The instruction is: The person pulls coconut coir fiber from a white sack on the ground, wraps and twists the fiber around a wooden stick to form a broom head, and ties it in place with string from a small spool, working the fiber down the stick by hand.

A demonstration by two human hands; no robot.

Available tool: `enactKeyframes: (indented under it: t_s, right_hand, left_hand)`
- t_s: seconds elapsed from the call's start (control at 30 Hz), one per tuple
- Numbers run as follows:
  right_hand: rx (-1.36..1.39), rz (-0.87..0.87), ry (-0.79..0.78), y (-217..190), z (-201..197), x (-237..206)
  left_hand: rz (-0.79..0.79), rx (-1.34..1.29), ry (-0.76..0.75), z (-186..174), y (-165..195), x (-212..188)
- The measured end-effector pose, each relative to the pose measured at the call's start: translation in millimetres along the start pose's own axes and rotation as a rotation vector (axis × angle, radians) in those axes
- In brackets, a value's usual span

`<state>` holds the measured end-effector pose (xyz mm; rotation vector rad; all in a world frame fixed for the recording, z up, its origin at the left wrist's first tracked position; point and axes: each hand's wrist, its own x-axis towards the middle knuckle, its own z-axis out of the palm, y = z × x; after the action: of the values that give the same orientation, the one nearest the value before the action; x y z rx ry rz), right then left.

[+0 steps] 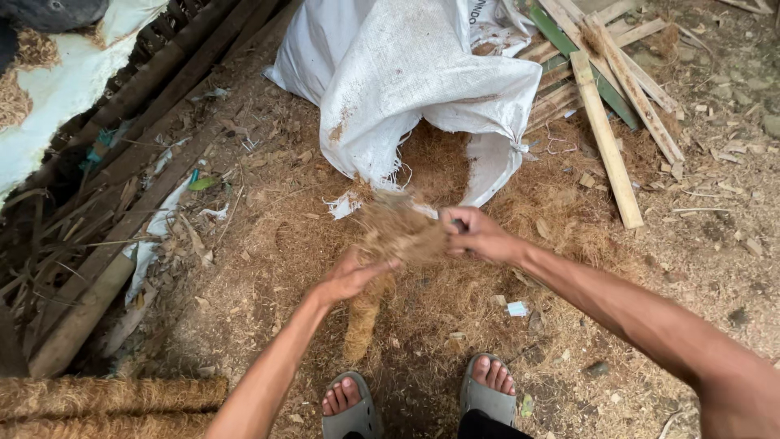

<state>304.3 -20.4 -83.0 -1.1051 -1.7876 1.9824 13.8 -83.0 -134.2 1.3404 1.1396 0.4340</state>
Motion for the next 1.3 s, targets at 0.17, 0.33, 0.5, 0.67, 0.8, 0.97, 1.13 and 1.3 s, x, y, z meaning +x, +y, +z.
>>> enactKeyframes:
  t_s: [0.17,0.33,0.5,0.67,0.8,0.97,1.13,1.3]
  right_hand:
    - [-0.526,-0.345,-0.019,30,20,0]
    - [-0.614,-0.078,0.022,9,54,12]
    - [-0.760,-0.214,-0.016,-21,73,4]
    - [-0.510,-0.497,0.225,-24,78,3]
    - [-0.569,-0.192,0.333,-20,73,3]
    - [-0.591,-0.139,0.262,-11,74,0]
    - [-0.711,-0.603,0.246,10,84,3]
    - [-0.790,-0.789,0.272,33,86,4]
  left_hand:
    - [-0.097,0.042,0.034,1,-10,8]
    - [0.022,-0.024,0.052,13,-16,19]
    - [0.324,-0.228,0.018,-3,-16,14]
    - [0.265,-0.279,-0.141,-6,0,4]
    - [0.207,-0.102,-0.154,-10,15,-5]
    - [-0.082,-0.051,0.006,-5,21,5]
    - [0.460,-0.014,0.586,37,17,24]
    - [0.738,-0.055,0.862,55,9,28]
